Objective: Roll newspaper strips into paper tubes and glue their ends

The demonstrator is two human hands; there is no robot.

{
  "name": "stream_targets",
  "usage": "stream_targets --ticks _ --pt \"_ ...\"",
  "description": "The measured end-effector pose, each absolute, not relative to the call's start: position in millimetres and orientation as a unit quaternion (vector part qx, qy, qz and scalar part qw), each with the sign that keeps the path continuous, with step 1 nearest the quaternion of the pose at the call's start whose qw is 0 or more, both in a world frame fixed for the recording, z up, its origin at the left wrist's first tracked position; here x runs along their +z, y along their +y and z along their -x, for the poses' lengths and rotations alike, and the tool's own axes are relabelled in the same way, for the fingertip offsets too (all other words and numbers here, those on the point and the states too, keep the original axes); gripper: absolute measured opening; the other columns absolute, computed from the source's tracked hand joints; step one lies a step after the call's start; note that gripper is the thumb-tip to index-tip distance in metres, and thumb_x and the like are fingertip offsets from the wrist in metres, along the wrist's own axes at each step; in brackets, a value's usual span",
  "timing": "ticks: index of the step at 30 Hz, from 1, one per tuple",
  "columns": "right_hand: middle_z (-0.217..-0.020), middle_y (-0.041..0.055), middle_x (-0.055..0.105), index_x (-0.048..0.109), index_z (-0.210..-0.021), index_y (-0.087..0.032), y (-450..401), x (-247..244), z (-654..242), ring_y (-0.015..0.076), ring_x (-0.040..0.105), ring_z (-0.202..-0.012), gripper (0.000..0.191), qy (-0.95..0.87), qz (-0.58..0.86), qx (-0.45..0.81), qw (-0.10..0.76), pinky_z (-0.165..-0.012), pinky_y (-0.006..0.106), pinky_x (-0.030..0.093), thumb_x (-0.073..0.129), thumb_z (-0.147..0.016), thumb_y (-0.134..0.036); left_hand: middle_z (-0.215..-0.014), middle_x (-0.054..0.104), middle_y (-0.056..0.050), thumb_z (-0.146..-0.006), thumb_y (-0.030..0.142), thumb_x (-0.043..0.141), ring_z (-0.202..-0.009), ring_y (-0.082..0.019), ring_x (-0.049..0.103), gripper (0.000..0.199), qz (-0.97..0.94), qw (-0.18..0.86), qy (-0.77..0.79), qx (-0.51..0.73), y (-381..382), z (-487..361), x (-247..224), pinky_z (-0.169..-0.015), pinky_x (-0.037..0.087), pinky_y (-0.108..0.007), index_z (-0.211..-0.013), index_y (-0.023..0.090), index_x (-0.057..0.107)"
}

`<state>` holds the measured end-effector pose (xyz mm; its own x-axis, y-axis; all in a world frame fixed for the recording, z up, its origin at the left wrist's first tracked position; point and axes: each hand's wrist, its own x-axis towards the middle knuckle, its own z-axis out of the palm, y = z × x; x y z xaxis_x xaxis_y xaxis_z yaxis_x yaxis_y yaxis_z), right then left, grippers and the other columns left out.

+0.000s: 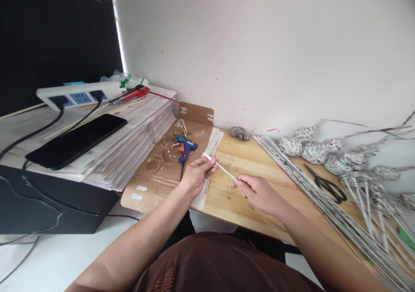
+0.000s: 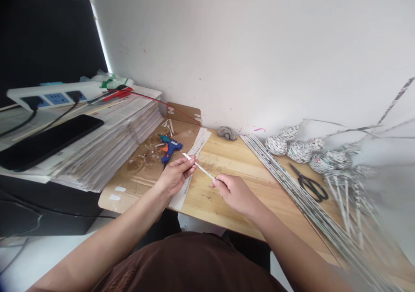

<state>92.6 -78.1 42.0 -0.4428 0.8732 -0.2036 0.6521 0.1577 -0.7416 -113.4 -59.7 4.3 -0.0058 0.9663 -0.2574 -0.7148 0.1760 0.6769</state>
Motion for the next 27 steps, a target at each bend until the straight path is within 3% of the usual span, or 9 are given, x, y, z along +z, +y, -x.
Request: stream_targets --ticks 3,8,12,15,21,23,27 --pt "-0.059 -0.0020 0.048 0.063 -0.088 -0.020 -78.4 41.3 -91.0 0.0087 0.041 -0.048 0.037 -0.760 0.513 0.378 0.128 -0.047 0.021 0.031 0.038 -0.092 -0.046 -0.075 0.067 -0.004 -0.067 0.008 0.074 -0.059 -0.006 0.062 0.018 -0.188 0.681 0.356 0.612 -59.6 113.1 3.2 -0.056 0.053 -0.011 -0.084 0.008 0.071" --pt "-0.060 -0.0022 0.047 0.062 -0.088 -0.018 -73.7 40.4 -94.6 0.0076 0.042 -0.044 0.043 -0.725 0.519 0.439 0.114 -0.044 0.020 0.031 0.034 -0.092 -0.050 -0.078 0.068 -0.005 -0.064 0.010 0.077 -0.064 -0.007 0.064 0.024 -0.201 0.681 0.365 0.602 -60.6 112.3 0.9 -0.053 0.052 -0.010 -0.087 0.010 0.071" --pt "-0.062 -0.0015 0.050 0.062 -0.089 -0.018 -72.2 36.0 -96.7 0.0085 0.046 -0.044 0.042 -0.718 0.514 0.458 0.102 -0.044 0.021 0.035 0.034 -0.092 -0.050 -0.081 0.069 -0.007 -0.066 0.009 0.075 -0.073 -0.012 0.067 0.021 -0.192 0.687 0.355 0.605 -60.8 110.3 1.4 -0.061 0.055 -0.014 -0.087 0.009 0.070" --pt "-0.066 0.0005 0.057 0.061 -0.087 -0.018 -71.4 35.3 -92.0 0.0112 0.052 -0.053 0.036 -0.758 0.504 0.391 0.136 -0.050 0.023 0.039 0.039 -0.091 -0.046 -0.080 0.069 -0.007 -0.067 0.007 0.073 -0.076 -0.015 0.068 0.017 -0.183 0.685 0.347 0.614 -59.2 107.0 2.3 -0.066 0.056 -0.018 -0.083 0.008 0.069" --pt "-0.091 0.0052 0.065 0.061 -0.097 -0.020 -57.9 52.4 -55.9 0.0169 0.060 -0.084 0.019 -0.808 0.455 0.185 0.326 -0.074 0.027 0.044 0.057 -0.085 -0.034 -0.081 0.070 -0.008 -0.065 0.008 0.074 -0.074 -0.014 0.067 0.017 -0.189 0.682 0.332 0.624 -54.5 96.4 2.1 -0.070 0.056 -0.021 -0.081 0.008 0.069" --pt "-0.091 0.0055 0.065 0.061 -0.092 -0.020 -48.8 57.7 -42.7 0.0183 0.058 -0.088 0.016 -0.823 0.444 0.139 0.325 -0.077 0.029 0.043 0.060 -0.083 -0.032 -0.082 0.070 -0.008 -0.065 0.011 0.075 -0.076 -0.015 0.067 0.018 -0.207 0.681 0.324 0.623 -53.9 93.7 1.4 -0.073 0.055 -0.023 -0.081 0.009 0.069" --pt "-0.079 0.0042 0.064 0.060 -0.078 -0.018 -32.3 59.1 -28.3 0.0164 0.057 -0.076 0.009 -0.827 0.467 0.106 0.294 -0.068 0.026 0.041 0.059 -0.081 -0.026 -0.085 0.071 -0.008 -0.064 0.015 0.076 -0.078 -0.016 0.067 0.017 -0.225 0.684 0.318 0.617 -54.3 92.9 -0.2 -0.075 0.055 -0.026 -0.079 0.010 0.069"
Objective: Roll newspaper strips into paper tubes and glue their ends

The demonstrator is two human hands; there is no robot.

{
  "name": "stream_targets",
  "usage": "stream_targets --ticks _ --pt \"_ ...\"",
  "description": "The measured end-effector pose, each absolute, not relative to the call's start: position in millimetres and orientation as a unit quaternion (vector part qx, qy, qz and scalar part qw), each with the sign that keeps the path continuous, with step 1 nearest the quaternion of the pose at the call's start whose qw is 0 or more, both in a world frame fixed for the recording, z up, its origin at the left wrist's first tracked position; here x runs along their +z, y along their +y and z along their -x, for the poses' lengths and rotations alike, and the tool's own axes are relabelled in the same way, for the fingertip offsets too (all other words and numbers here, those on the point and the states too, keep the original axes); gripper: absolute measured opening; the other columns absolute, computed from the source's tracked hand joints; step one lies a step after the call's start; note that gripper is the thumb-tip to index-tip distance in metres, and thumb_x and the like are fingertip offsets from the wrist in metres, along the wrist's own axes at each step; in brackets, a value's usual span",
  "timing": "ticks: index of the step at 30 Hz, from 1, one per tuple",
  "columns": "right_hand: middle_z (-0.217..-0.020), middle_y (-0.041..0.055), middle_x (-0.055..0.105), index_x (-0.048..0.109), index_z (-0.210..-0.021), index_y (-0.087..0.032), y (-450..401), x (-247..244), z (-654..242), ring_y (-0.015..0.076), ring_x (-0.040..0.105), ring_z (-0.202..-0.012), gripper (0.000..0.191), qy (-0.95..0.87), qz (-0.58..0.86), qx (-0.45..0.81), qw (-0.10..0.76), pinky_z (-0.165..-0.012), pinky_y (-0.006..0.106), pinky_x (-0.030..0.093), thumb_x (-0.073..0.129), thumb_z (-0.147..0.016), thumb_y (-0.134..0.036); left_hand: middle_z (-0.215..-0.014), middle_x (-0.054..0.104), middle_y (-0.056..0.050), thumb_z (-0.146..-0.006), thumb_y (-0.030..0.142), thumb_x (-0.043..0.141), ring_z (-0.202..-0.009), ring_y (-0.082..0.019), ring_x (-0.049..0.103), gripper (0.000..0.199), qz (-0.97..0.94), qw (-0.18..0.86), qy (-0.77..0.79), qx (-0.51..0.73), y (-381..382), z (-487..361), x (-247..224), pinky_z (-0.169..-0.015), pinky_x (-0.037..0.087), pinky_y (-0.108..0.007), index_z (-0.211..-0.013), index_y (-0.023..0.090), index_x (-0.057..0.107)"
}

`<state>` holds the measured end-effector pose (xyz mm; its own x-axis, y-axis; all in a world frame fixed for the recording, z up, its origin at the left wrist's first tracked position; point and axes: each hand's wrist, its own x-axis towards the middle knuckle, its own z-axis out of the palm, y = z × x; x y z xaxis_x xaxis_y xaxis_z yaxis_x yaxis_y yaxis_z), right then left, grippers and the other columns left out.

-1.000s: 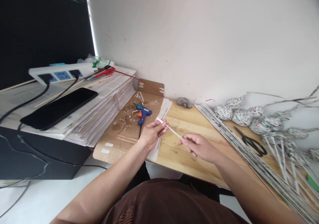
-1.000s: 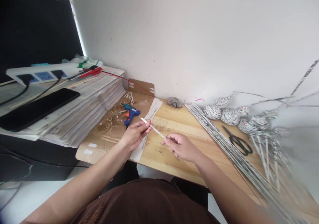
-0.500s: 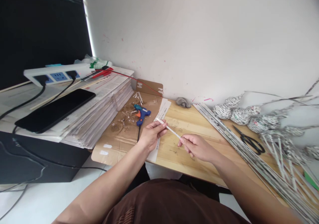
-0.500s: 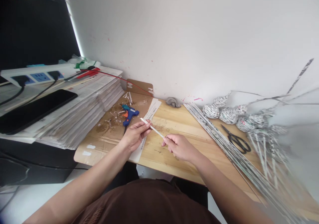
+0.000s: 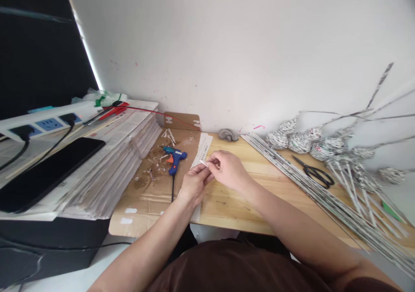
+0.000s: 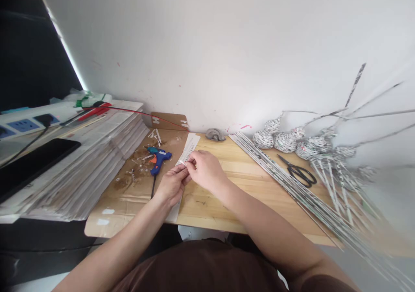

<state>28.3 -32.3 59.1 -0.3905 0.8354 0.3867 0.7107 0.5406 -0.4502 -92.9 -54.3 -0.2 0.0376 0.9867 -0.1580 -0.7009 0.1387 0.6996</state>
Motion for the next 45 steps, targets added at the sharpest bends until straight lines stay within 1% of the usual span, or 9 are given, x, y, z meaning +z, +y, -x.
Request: stream_targets --ticks 9,14,19,22,29,33,39,42,45 --pt "-0.075 0.0013 0.065 0.061 -0.078 -0.018 -26.6 51.9 -18.6 0.0117 0.055 -0.062 0.010 -0.812 0.485 0.167 0.280 -0.057 0.022 0.036 0.053 -0.082 -0.023 -0.085 0.069 -0.006 -0.070 0.007 0.069 -0.076 -0.011 0.065 0.012 -0.152 0.700 0.306 0.627 -59.7 100.4 -1.0 -0.071 0.054 -0.018 -0.081 0.011 0.070" --pt "-0.070 0.0008 0.064 0.062 -0.079 -0.018 -26.7 53.3 -10.6 0.0109 0.054 -0.059 0.018 -0.805 0.478 0.218 0.275 -0.056 0.022 0.036 0.048 -0.087 -0.027 -0.081 0.068 -0.006 -0.071 0.004 0.067 -0.073 -0.010 0.065 0.009 -0.121 0.703 0.308 0.630 -67.7 110.8 -1.8 -0.069 0.055 -0.017 -0.078 0.010 0.069" --pt "-0.069 -0.0005 0.065 0.061 -0.080 -0.019 -29.0 57.6 -1.2 0.0112 0.056 -0.059 0.023 -0.799 0.461 0.275 0.273 -0.054 0.021 0.039 0.064 -0.076 -0.041 -0.083 0.068 -0.005 -0.071 0.006 0.069 -0.073 -0.010 0.065 0.009 -0.130 0.699 0.300 0.637 -74.0 120.7 0.9 -0.069 0.055 -0.017 -0.079 0.010 0.068" --pt "-0.067 0.0003 0.064 0.062 -0.078 -0.018 -29.2 58.6 5.7 0.0110 0.056 -0.058 0.021 -0.795 0.463 0.295 0.260 -0.054 0.021 0.039 0.060 -0.079 -0.039 -0.081 0.067 -0.005 -0.069 0.006 0.071 -0.072 -0.009 0.065 0.012 -0.134 0.705 0.298 0.630 -79.0 125.5 0.6 -0.069 0.055 -0.016 -0.079 0.009 0.068" --pt "-0.059 0.0001 0.062 0.060 -0.074 -0.017 -25.0 48.0 19.5 0.0106 0.057 -0.051 0.025 -0.732 0.454 0.461 0.213 -0.047 0.020 0.040 0.055 -0.084 -0.040 -0.079 0.067 -0.005 -0.069 0.011 0.073 -0.072 -0.010 0.066 0.013 -0.122 0.698 0.301 0.638 -95.0 138.3 -2.5 -0.066 0.055 -0.015 -0.080 0.010 0.066" --pt "-0.059 0.0016 0.061 0.061 -0.076 -0.015 -9.2 45.3 38.3 0.0104 0.056 -0.045 0.037 -0.654 0.481 0.558 0.171 -0.039 0.019 0.034 0.049 -0.086 -0.049 -0.083 0.068 -0.005 -0.066 0.012 0.076 -0.076 -0.014 0.068 0.017 -0.112 0.687 0.316 0.645 -105.0 146.5 3.1 -0.068 0.055 -0.017 -0.080 0.011 0.065" --pt "-0.052 0.0064 0.061 0.063 -0.058 -0.016 17.0 34.0 84.7 0.0162 0.056 -0.044 0.061 -0.716 0.571 0.390 0.097 -0.044 0.026 0.038 0.049 -0.072 -0.074 -0.079 0.068 -0.004 -0.067 0.014 0.076 -0.079 -0.015 0.069 0.016 -0.145 0.690 0.303 0.641 -117.8 156.0 12.3 -0.069 0.056 -0.017 -0.078 0.011 0.065" --pt "-0.046 0.0054 0.059 0.061 -0.052 -0.017 21.9 23.0 95.4 0.0172 0.058 -0.046 0.051 -0.737 0.569 0.346 0.113 -0.046 0.025 0.039 0.060 -0.070 -0.065 -0.081 0.069 -0.006 -0.067 0.013 0.075 -0.082 -0.017 0.069 0.015 -0.145 0.682 0.311 0.646 -121.5 162.5 11.5 -0.070 0.056 -0.017 -0.078 0.011 0.065" --pt "-0.042 0.0034 0.057 0.062 -0.053 -0.017 23.7 15.2 95.5 0.0159 0.057 -0.044 0.033 -0.655 0.590 0.447 0.151 -0.043 0.023 0.038 0.069 -0.068 -0.046 -0.081 0.069 -0.007 -0.067 0.012 0.075 -0.082 -0.017 0.069 0.016 -0.141 0.672 0.324 0.651 -125.2 169.6 8.8 -0.070 0.056 -0.017 -0.078 0.011 0.065"
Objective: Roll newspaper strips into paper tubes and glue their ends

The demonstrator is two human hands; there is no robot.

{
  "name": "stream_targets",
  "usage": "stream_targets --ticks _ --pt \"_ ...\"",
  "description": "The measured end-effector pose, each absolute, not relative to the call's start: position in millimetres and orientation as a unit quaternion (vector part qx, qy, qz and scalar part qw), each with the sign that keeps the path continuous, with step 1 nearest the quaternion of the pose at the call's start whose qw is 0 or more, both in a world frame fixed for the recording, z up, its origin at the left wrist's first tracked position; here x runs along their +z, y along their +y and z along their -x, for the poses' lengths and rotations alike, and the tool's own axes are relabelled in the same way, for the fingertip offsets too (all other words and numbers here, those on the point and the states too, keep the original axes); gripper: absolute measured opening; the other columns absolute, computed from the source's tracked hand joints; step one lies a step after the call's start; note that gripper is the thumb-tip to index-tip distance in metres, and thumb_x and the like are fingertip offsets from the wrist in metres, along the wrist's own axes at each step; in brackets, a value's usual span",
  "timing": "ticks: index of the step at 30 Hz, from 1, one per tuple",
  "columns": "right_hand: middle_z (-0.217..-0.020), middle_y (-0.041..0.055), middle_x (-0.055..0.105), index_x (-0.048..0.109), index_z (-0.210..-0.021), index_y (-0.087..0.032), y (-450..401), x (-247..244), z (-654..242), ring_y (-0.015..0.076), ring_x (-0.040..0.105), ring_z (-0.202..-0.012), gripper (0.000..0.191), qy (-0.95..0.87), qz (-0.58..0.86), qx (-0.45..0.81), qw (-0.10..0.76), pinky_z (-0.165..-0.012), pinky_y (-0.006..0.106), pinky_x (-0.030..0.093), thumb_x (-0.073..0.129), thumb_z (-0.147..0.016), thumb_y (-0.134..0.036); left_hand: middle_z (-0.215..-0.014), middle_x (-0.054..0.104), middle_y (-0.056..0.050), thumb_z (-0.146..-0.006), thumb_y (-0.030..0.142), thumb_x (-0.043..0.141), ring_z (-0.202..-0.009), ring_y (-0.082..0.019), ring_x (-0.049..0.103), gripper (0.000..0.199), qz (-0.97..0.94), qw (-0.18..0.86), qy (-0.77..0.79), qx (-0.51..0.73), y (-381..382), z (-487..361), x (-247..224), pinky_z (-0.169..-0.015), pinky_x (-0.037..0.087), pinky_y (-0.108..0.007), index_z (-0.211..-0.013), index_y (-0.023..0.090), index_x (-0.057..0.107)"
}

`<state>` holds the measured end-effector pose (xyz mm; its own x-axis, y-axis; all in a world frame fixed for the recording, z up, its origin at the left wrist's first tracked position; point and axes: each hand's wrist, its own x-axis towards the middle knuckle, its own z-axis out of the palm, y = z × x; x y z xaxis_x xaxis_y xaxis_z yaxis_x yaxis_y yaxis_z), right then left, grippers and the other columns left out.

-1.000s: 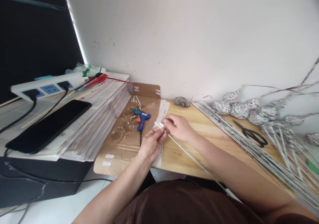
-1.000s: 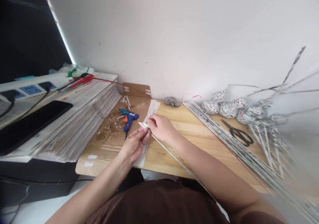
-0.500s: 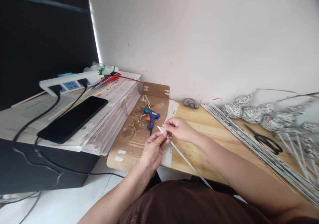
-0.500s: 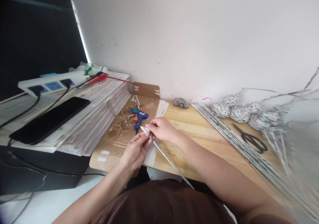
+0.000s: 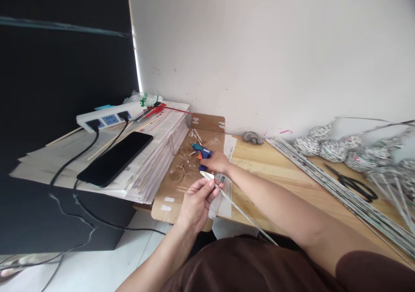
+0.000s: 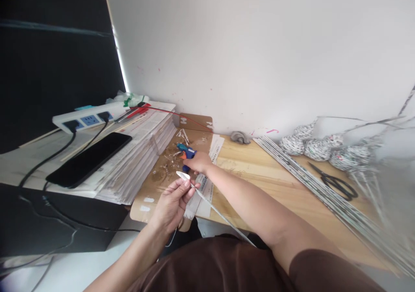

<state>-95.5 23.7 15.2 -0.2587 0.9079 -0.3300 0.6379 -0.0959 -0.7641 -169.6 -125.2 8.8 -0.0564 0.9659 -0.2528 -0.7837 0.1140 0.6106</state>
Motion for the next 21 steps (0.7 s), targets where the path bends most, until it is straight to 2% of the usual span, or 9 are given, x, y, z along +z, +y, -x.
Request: stream_targets --ticks 4,9,13,17,21 --pt "-0.042 0.0035 0.058 0.060 -0.061 -0.014 21.3 16.8 92.1 0.0154 0.055 -0.039 0.020 -0.539 0.592 0.566 0.196 -0.038 0.023 0.040 0.069 -0.068 -0.031 -0.080 0.069 -0.007 -0.066 0.012 0.076 -0.082 -0.018 0.069 0.016 -0.124 0.667 0.325 0.659 -128.9 177.4 7.6 -0.069 0.057 -0.018 -0.078 0.012 0.065" --pt "-0.058 0.0023 0.064 0.058 -0.079 -0.015 9.4 29.7 87.1 0.0142 0.063 -0.050 0.007 -0.460 0.518 0.666 0.276 -0.049 0.024 0.050 0.061 -0.076 -0.020 -0.081 0.069 -0.007 -0.067 0.010 0.075 -0.084 -0.019 0.069 0.015 -0.116 0.653 0.318 0.677 -127.5 185.6 9.8 -0.069 0.057 -0.018 -0.079 0.012 0.065" --pt "-0.063 0.0017 0.063 0.058 -0.084 -0.013 2.1 35.0 83.2 0.0125 0.064 -0.059 0.009 -0.399 0.462 0.721 0.328 -0.055 0.022 0.051 0.063 -0.076 -0.016 -0.079 0.069 -0.006 -0.069 0.009 0.073 -0.082 -0.018 0.069 0.012 -0.114 0.638 0.318 0.692 -125.6 190.5 14.2 -0.067 0.057 -0.017 -0.077 0.012 0.065" --pt "-0.066 -0.0014 0.061 0.056 -0.083 -0.016 -3.0 43.1 76.9 0.0090 0.062 -0.060 0.008 -0.363 0.416 0.748 0.369 -0.056 0.019 0.050 0.061 -0.077 -0.015 -0.078 0.069 -0.007 -0.071 0.007 0.070 -0.079 -0.018 0.070 0.009 -0.104 0.618 0.335 0.704 -125.4 196.1 22.3 -0.066 0.057 -0.016 -0.077 0.011 0.065" --pt "-0.065 -0.0019 0.056 0.053 -0.079 -0.018 -17.3 63.7 60.9 0.0116 0.060 -0.062 0.011 -0.360 0.364 0.774 0.374 -0.050 0.019 0.047 0.062 -0.073 -0.014 -0.079 0.069 -0.008 -0.071 0.006 0.070 -0.079 -0.018 0.070 0.009 -0.106 0.603 0.339 0.714 -124.5 202.0 30.0 -0.066 0.057 -0.017 -0.078 0.010 0.066"
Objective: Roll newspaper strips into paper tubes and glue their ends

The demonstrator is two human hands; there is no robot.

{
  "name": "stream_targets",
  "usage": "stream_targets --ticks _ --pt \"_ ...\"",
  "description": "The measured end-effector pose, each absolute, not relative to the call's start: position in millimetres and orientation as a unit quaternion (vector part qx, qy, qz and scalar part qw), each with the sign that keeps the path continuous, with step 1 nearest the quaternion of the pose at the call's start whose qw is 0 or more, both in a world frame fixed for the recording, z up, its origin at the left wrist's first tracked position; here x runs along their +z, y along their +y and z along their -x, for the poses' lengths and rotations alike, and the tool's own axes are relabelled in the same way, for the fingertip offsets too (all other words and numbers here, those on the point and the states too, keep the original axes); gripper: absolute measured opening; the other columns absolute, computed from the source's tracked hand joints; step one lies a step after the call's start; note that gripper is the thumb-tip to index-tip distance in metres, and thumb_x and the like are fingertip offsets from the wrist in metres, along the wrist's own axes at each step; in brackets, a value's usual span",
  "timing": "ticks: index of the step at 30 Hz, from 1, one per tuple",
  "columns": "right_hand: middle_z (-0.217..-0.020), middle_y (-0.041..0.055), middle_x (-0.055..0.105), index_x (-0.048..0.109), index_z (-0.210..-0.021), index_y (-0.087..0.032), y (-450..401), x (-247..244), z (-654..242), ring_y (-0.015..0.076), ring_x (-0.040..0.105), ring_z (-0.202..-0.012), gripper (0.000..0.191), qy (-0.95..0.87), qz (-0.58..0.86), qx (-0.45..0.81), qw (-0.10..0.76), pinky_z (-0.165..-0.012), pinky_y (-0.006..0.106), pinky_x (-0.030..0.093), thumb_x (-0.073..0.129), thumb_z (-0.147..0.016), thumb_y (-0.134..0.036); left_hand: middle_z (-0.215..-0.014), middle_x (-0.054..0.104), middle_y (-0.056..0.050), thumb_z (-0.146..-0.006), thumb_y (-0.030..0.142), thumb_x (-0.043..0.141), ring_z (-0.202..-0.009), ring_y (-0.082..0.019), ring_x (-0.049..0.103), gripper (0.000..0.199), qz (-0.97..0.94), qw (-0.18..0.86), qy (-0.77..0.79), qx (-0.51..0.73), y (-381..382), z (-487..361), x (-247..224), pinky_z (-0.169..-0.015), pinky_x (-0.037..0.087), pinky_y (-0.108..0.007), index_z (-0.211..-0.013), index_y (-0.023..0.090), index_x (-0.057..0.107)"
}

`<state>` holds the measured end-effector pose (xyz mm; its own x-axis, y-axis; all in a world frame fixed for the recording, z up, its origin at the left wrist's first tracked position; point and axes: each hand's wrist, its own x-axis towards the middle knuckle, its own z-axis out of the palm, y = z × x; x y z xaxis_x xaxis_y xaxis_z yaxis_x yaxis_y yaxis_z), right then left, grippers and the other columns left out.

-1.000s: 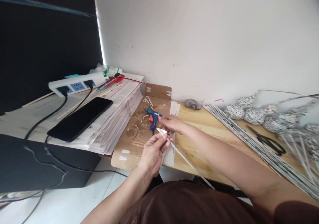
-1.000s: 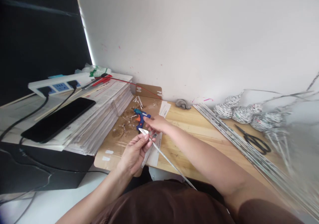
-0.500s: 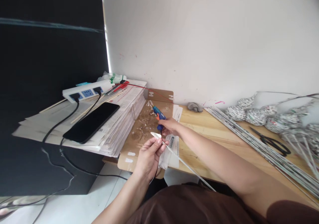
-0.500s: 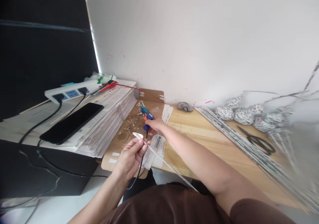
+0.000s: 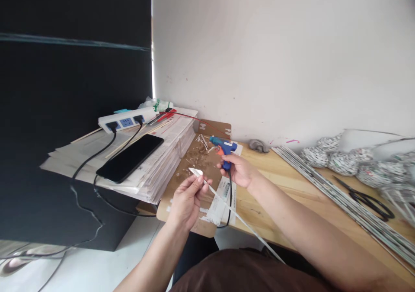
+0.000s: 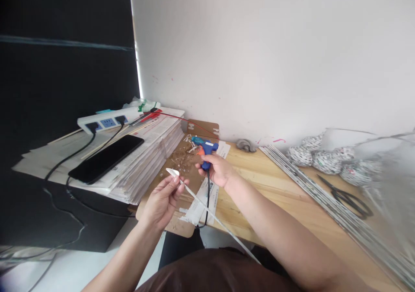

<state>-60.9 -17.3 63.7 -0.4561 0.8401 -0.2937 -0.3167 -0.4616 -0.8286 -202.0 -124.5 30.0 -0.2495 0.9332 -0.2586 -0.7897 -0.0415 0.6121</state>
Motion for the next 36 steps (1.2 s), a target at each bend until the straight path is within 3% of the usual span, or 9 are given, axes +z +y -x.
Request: stream_targets --ticks 3,5,9,16,24,31,36 --pt "-0.071 -0.0011 0.055 0.055 -0.091 -0.021 -35.8 82.1 44.7 0.0112 0.054 -0.058 0.022 -0.445 0.334 0.741 0.376 -0.044 0.019 0.039 0.065 -0.072 -0.022 -0.079 0.069 -0.008 -0.069 0.006 0.071 -0.079 -0.019 0.070 0.011 -0.105 0.597 0.337 0.720 -122.4 204.6 35.2 -0.066 0.058 -0.018 -0.077 0.010 0.066" --pt "-0.077 0.0020 0.056 0.056 -0.100 -0.021 -49.3 91.6 34.6 0.0123 0.052 -0.061 0.026 -0.506 0.320 0.707 0.376 -0.048 0.022 0.040 0.060 -0.079 -0.035 -0.080 0.069 -0.008 -0.068 0.006 0.072 -0.079 -0.019 0.070 0.012 -0.110 0.595 0.334 0.723 -120.5 205.3 39.3 -0.067 0.058 -0.018 -0.079 0.009 0.067" --pt "-0.064 0.0006 0.046 0.060 -0.102 -0.020 -71.9 97.7 18.8 0.0134 0.047 -0.059 0.034 -0.553 0.319 0.690 0.341 -0.052 0.025 0.042 0.054 -0.083 -0.047 -0.082 0.069 -0.008 -0.067 0.006 0.073 -0.081 -0.020 0.069 0.014 -0.124 0.591 0.332 0.724 -117.5 205.7 48.5 -0.067 0.058 -0.018 -0.079 0.009 0.067" --pt "-0.062 -0.0011 0.044 0.061 -0.098 -0.023 -93.9 93.2 6.1 0.0119 0.047 -0.053 0.025 -0.575 0.333 0.686 0.296 -0.040 0.021 0.032 0.060 -0.082 -0.043 -0.084 0.070 -0.009 -0.067 0.009 0.073 -0.082 -0.020 0.069 0.015 -0.147 0.593 0.339 0.716 -117.8 204.3 54.4 -0.068 0.057 -0.018 -0.081 0.009 0.068" --pt "-0.063 -0.0004 0.049 0.060 -0.106 -0.022 -107.0 92.8 8.8 0.0113 0.045 -0.052 0.032 -0.696 0.383 0.530 0.297 -0.048 0.024 0.038 0.055 -0.085 -0.046 -0.078 0.070 -0.004 -0.066 0.006 0.073 -0.069 -0.013 0.068 0.015 -0.133 0.590 0.331 0.725 -115.4 199.0 56.1 -0.070 0.058 -0.020 -0.079 0.011 0.069" --pt "-0.062 -0.0027 0.042 0.053 -0.103 -0.017 -104.2 92.7 10.2 0.0089 0.039 -0.049 0.033 -0.682 0.345 0.580 0.283 -0.047 0.023 0.033 0.044 -0.092 -0.046 -0.077 0.070 -0.004 -0.065 0.007 0.075 -0.070 -0.013 0.068 0.015 -0.139 0.598 0.322 0.721 -116.6 195.1 59.1 -0.069 0.057 -0.019 -0.079 0.010 0.069" --pt "-0.064 -0.0028 0.042 0.051 -0.094 -0.017 -105.7 92.2 7.8 0.0081 0.038 -0.050 0.029 -0.700 0.355 0.548 0.290 -0.046 0.023 0.030 0.043 -0.092 -0.045 -0.078 0.070 -0.004 -0.067 0.009 0.074 -0.071 -0.012 0.068 0.015 -0.160 0.601 0.320 0.715 -117.4 193.4 59.9 -0.069 0.057 -0.018 -0.080 0.010 0.069"
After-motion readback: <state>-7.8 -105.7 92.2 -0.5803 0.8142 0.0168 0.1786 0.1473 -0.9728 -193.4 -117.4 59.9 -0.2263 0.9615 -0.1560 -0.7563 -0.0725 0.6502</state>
